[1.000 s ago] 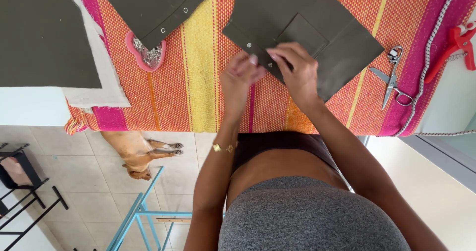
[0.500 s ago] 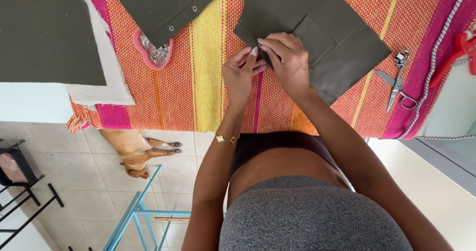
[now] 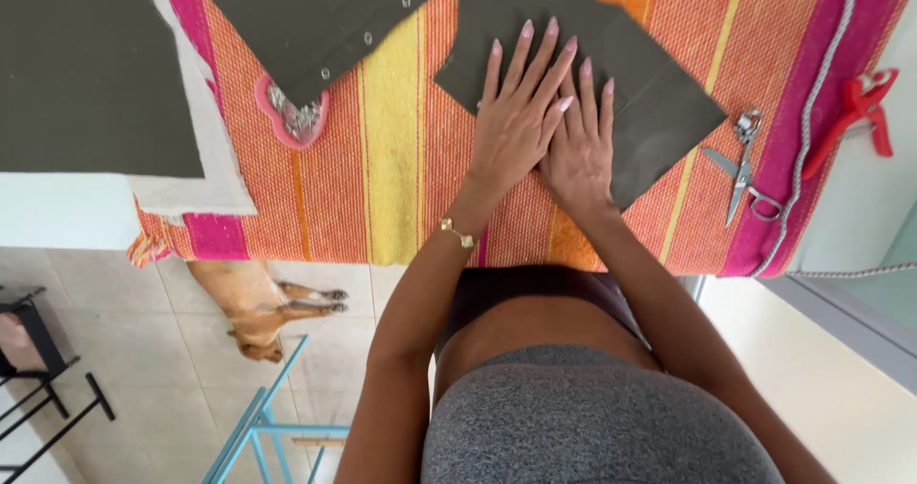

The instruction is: The person uses a red plier-like tool to attach metal snap fasteners to a dark green fabric garment laid on a colorful striped mat. They repeatedly position the snaps and press the tool to secure them, then smooth the fabric with their hands.

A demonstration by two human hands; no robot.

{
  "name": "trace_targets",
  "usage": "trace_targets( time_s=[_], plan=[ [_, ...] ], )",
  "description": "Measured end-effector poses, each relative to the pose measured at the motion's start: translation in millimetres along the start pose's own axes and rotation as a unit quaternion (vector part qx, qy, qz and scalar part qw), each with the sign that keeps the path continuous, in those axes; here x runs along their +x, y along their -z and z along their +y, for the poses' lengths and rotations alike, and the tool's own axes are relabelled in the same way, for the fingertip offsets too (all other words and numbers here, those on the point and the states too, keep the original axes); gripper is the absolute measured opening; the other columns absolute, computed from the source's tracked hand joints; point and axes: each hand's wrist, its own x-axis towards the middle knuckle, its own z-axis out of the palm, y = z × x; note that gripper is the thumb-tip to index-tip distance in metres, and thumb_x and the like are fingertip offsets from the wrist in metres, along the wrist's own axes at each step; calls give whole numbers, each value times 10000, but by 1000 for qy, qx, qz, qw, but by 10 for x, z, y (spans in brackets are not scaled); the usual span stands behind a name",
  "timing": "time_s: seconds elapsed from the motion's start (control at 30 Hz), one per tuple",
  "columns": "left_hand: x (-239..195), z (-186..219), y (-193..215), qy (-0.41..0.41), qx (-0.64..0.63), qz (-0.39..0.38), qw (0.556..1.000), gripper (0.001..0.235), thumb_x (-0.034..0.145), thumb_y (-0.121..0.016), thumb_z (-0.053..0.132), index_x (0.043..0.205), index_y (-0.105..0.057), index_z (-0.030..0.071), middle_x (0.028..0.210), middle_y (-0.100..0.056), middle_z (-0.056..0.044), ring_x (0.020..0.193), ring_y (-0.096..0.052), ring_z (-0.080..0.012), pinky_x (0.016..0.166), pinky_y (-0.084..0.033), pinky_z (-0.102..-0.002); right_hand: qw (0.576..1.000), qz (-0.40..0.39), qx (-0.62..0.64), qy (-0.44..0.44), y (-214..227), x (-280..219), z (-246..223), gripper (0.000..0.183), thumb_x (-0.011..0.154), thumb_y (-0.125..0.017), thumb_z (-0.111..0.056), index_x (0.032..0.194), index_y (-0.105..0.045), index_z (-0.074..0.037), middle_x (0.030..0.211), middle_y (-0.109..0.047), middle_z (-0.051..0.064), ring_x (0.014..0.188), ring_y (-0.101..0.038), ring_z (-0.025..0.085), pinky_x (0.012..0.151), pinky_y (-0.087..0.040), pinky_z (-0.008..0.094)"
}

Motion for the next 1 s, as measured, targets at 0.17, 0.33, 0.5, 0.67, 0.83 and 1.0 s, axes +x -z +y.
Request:
trace_targets(
  time_s=[0.17, 0.33, 0.5, 0.67, 0.83, 1.0],
  plan=[
    [436, -215, 323, 59, 69, -166, 982, 760, 1282, -192, 710, 1797, 18, 192, 1827, 106, -43, 1721, 45, -232, 1439, -17, -530, 996, -39, 75, 3, 100, -73, 95, 706, 1224, -314, -474, 1731, -303, 16, 1805, -285, 175, 1677, -210, 415, 1378, -163, 634],
    [611, -494, -33, 125, 102, -10, 987, 798, 1206, -198, 675, 1781, -123, 127, 1838, -68, -73, 1727, -101, -239, 1453, -126, -439, 988, 1, 151, -29, 4, -231, 319, 702, 1167, -448, -374, 1734, -280, 3, 1812, -240, 200, 1696, -187, 397, 1397, -154, 610],
    [-85, -191, 37, 145, -155, 298, 931, 573, 1244, -400, 399, 1722, -341, 89, 1812, -332, -92, 1721, -327, -306, 1448, -335, -506, 959, 121, 231, -111, 113, -135, 1082, 662, 1147, -655, -249, 1689, -383, 16, 1736, -420, 220, 1585, -432, 441, 1311, -316, 569],
    [-921, 570, -426, 291, -638, 351, 620, 752, 1058, -659, 53, 1705, -276, 37, 1646, -382, -208, 1483, -488, -338, 1230, -449, -437, 969, -13, 162, -186, -199, 252, 1616, 829, 833, -931, -604, 1499, -588, -249, 1158, -685, 2, 1149, -688, 282, 1014, -472, 495],
    [-615, 227, -113, 280, -722, 326, 542, 822, 1048, -675, 39, 1731, -223, 104, 1578, -415, -177, 1209, -641, -282, 969, -655, -426, 918, -189, 300, -179, 678, 660, 1307, 477, 958, -820, -509, 1167, -832, -81, 964, -814, 185, 966, -794, 422, 797, -599, 519],
    [-554, -395, 582, 204, -621, 316, 688, 738, 1079, -622, 70, 1726, -274, 135, 1637, -431, -187, 1364, -647, -368, 1051, -639, -430, 872, -139, 400, -246, 591, 120, 1447, 474, 988, -819, -544, 1198, -800, -119, 926, -762, 175, 917, -766, 349, 733, -572, 491]
  ],
)
